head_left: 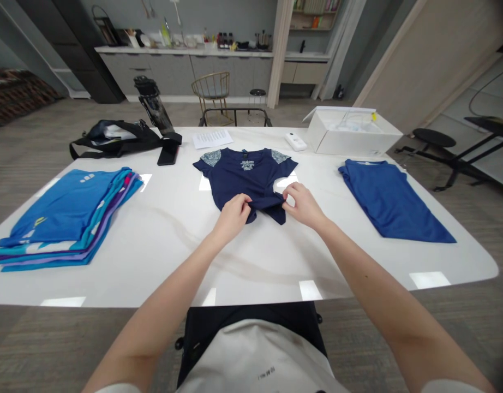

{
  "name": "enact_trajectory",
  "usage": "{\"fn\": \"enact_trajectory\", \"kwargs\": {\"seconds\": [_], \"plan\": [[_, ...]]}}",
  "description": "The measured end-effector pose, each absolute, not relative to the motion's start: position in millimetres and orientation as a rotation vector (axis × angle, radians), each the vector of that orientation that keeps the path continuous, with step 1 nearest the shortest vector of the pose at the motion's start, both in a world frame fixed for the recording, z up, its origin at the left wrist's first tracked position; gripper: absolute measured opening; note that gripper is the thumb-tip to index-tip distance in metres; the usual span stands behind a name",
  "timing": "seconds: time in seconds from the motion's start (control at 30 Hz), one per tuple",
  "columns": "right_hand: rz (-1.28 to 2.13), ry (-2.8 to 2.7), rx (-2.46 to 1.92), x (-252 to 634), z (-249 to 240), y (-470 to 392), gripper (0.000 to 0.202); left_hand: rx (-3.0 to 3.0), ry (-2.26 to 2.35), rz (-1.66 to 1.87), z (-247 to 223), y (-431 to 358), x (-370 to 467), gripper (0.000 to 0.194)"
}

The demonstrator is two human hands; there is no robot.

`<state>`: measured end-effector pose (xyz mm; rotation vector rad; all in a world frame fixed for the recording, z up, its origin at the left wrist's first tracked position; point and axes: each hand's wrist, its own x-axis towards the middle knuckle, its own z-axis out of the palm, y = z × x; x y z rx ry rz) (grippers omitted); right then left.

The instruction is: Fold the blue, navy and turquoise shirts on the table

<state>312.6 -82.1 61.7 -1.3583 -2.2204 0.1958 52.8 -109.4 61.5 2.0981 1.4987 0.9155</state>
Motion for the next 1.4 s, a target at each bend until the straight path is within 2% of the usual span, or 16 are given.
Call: {"fn": "enact_trajectory", "kwargs": {"seconds": [0.13,0.3,0.47,0.57,0.67,0.77,0.83,0.97,1.03,1.17,1.23,1.4], "plan": [[0.332,-2.189,-1.283,311.0,62.1,-123.3,0.006,1.997,1.446,1.019,82.8,-132.6,6.7,0.027],[0.326,-2.163,-1.394,309.4,32.8,-126.7,0.053,2.066,1.328,0.744,76.8,-165.6,-32.7,0.028],[0.606,-2.031,-1.496,299.1,10.9,-77.3,0.062,2.161,1.376,0.578,56.7,-178.4,-26.9,0.031],[0.76,-1.925,-1.627,289.5,7.0,-55.3,0.057,2.25,1.597,0.468,47.5,-183.9,-8.1,0.037],[0.677,-1.901,-1.656,282.8,8.5,-43.9,0.037,2.329,1.821,0.345,39.3,-189.4,12.1,0.045],[0.671,-2.027,-1.631,280.7,14.2,-38.9,0.018,2.409,1.89,0.246,33.7,-192.6,24.1,0.033],[0.671,-2.117,-1.626,281.9,20.4,-40.2,0.012,2.453,1.872,0.212,32.3,-192.9,24.3,0.025],[0.395,-2.19,-1.498,291.6,38.5,-59.4,0.01,2.469,1.875,0.272,34.6,-191.5,9.5,0.027],[0.31,-2.238,-1.436,300.1,49.6,-76.2,0.015,2.504,1.836,0.342,38.3,-191.3,-0.7,0.029],[0.035,-2.439,-1.405,321.5,71.5,-119.3,0.013,2.651,1.632,0.44,50.1,-195.9,-19.4,0.035],[-0.08,-2.495,-1.375,332.0,79.7,-145.1,0.019,2.719,1.504,0.459,55.9,-201.7,-28.5,0.038],[-0.015,-2.634,-1.295,353.7,79.9,-213.4,0.014,2.779,1.301,0.418,58.7,-225.5,-50.2,0.042]]}}
